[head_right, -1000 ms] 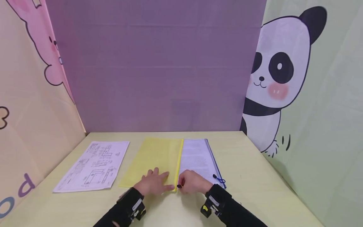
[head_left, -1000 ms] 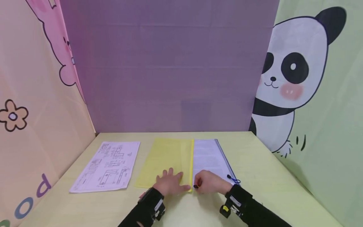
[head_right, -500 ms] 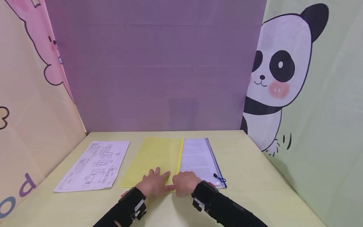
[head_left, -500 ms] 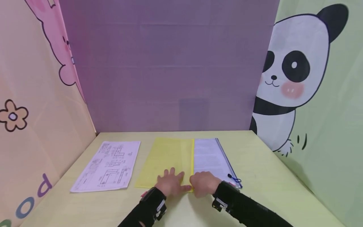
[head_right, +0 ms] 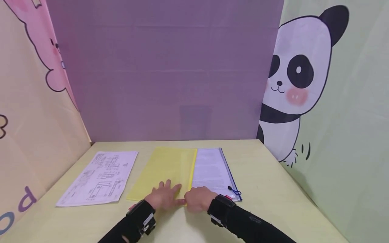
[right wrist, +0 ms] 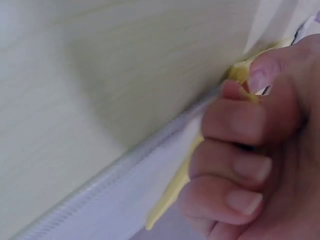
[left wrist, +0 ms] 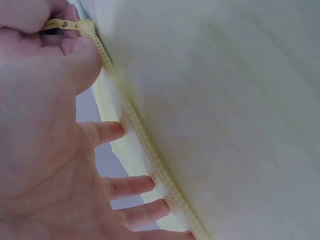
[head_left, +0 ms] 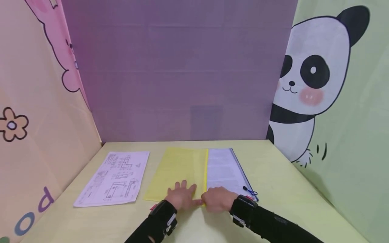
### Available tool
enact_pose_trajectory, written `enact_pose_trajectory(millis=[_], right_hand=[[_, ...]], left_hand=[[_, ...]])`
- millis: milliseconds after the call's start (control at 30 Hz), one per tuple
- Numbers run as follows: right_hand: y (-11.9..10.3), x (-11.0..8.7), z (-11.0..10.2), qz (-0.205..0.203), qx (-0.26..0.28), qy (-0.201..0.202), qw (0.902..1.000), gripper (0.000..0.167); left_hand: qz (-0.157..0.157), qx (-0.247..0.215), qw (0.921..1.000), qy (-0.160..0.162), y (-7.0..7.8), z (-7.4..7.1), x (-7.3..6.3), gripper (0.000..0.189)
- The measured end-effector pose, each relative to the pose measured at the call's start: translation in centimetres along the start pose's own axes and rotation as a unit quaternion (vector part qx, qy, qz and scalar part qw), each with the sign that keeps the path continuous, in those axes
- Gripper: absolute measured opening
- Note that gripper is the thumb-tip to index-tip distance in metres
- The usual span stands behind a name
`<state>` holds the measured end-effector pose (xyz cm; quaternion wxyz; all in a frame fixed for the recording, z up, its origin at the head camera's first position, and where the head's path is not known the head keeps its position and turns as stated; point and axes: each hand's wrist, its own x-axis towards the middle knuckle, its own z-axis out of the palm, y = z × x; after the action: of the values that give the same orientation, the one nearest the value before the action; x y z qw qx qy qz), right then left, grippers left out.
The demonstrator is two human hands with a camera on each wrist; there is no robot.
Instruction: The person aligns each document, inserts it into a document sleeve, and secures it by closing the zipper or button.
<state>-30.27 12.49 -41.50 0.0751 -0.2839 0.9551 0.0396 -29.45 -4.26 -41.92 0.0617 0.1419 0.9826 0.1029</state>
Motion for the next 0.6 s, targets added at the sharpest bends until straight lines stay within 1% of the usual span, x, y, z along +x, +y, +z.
enact_pose_trajectory(millis=[133, 200, 267, 433, 500, 600], right_hand=[[0.4, -0.5, 0.4, -0.017, 0.018, 0.008, 0.9997, 0.009], [0.4, -0.8, 0.5, -0.029, 0.018, 0.013, 0.9993, 0.013], [0.4, -1.0, 0.6, -0.045, 0.004, 0.020, 0.9988, 0.018], [0.2, -1.0, 0.7, -0.066, -0.025, 0.027, 0.9971, 0.016], [0.1, -1.0, 0.8, -0.073, -0.033, 0.030, 0.9963, 0.015], [0.1, -0.9, 0.9, -0.089, -0.053, 0.048, 0.9935, 0.015]], left_hand=[[-0.003, 0.001, 1.0000, -0.007, 0.0, 0.0, 0.0, 0.078], [-0.002, 0.000, 0.9999, -0.011, -0.1, 0.0, 0.1, 0.077], [0.000, -0.001, 0.9998, -0.020, -0.2, 0.0, 0.2, 0.077], [0.011, -0.010, 0.9992, -0.036, -0.8, -0.1, 0.4, 0.077], [0.018, -0.012, 0.9991, -0.035, -1.1, -0.1, 0.4, 0.078], [0.027, -0.007, 0.9991, -0.033, -1.3, -0.1, 0.5, 0.077]])
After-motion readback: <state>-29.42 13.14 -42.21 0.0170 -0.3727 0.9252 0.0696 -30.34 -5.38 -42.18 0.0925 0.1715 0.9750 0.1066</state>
